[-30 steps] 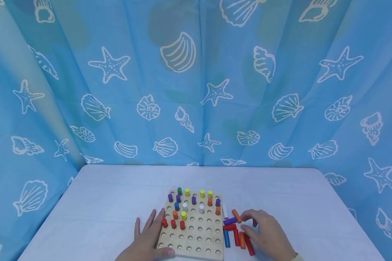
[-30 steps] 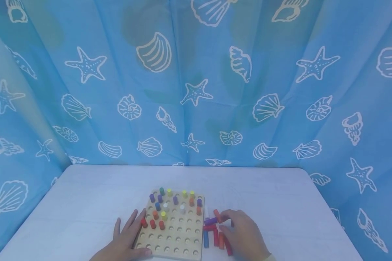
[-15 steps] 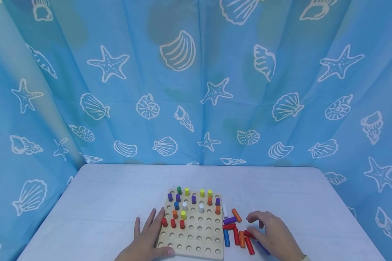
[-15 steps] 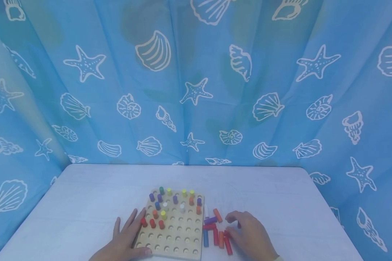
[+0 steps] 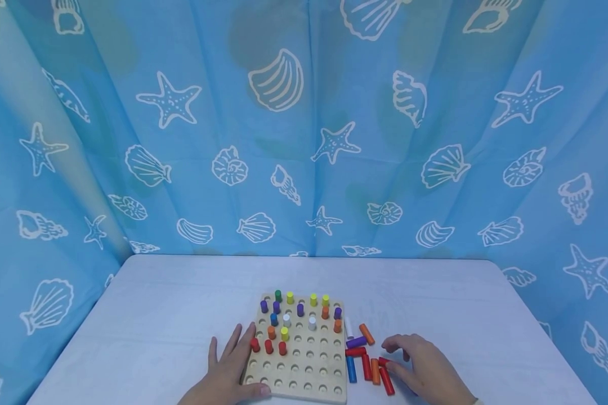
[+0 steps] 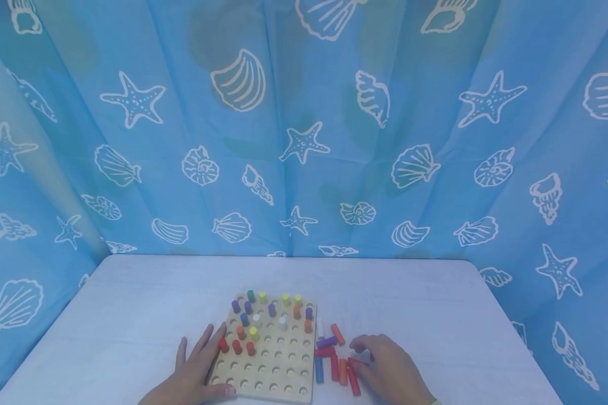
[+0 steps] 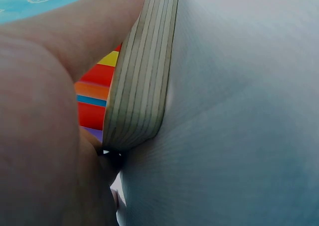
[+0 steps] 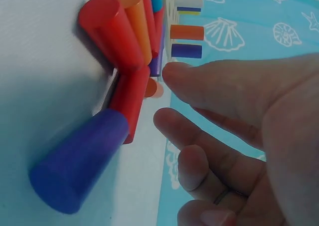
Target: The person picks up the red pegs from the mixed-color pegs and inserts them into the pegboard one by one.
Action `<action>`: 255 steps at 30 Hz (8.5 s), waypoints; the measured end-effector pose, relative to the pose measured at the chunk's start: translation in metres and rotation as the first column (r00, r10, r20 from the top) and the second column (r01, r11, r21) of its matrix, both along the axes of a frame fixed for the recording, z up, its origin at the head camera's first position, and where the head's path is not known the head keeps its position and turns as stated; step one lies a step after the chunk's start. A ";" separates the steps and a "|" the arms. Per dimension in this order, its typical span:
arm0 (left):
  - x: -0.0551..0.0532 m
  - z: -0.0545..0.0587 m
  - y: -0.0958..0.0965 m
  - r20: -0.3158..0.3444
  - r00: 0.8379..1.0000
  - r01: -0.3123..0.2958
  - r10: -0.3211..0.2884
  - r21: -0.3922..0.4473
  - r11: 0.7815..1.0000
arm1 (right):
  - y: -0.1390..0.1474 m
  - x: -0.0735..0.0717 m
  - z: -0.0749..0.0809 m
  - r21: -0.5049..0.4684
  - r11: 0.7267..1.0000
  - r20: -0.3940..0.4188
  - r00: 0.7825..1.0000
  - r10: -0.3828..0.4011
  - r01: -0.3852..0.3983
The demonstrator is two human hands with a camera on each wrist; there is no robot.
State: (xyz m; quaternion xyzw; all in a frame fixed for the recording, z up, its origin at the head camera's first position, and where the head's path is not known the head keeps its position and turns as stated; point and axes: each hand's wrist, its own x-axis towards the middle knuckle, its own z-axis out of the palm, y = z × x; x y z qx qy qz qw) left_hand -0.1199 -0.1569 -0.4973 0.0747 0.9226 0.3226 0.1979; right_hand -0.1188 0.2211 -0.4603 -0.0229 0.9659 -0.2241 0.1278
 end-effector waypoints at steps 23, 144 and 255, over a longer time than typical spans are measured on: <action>-0.003 -0.010 -0.002 -0.001 1.000 0.003 -0.003 0.043 0.999 | -0.001 -0.005 -0.013 0.033 0.999 0.068 0.998 -0.012 0.010; 0.001 -0.006 -0.002 -0.015 1.000 0.012 -0.012 0.007 1.000 | -0.049 0.001 -0.004 -0.043 0.978 -0.231 0.954 0.189 -0.204; -0.001 -0.009 0.000 -0.022 1.000 0.004 -0.003 0.023 1.000 | -0.126 -0.012 -0.009 -0.235 0.935 -0.302 0.934 0.188 -0.264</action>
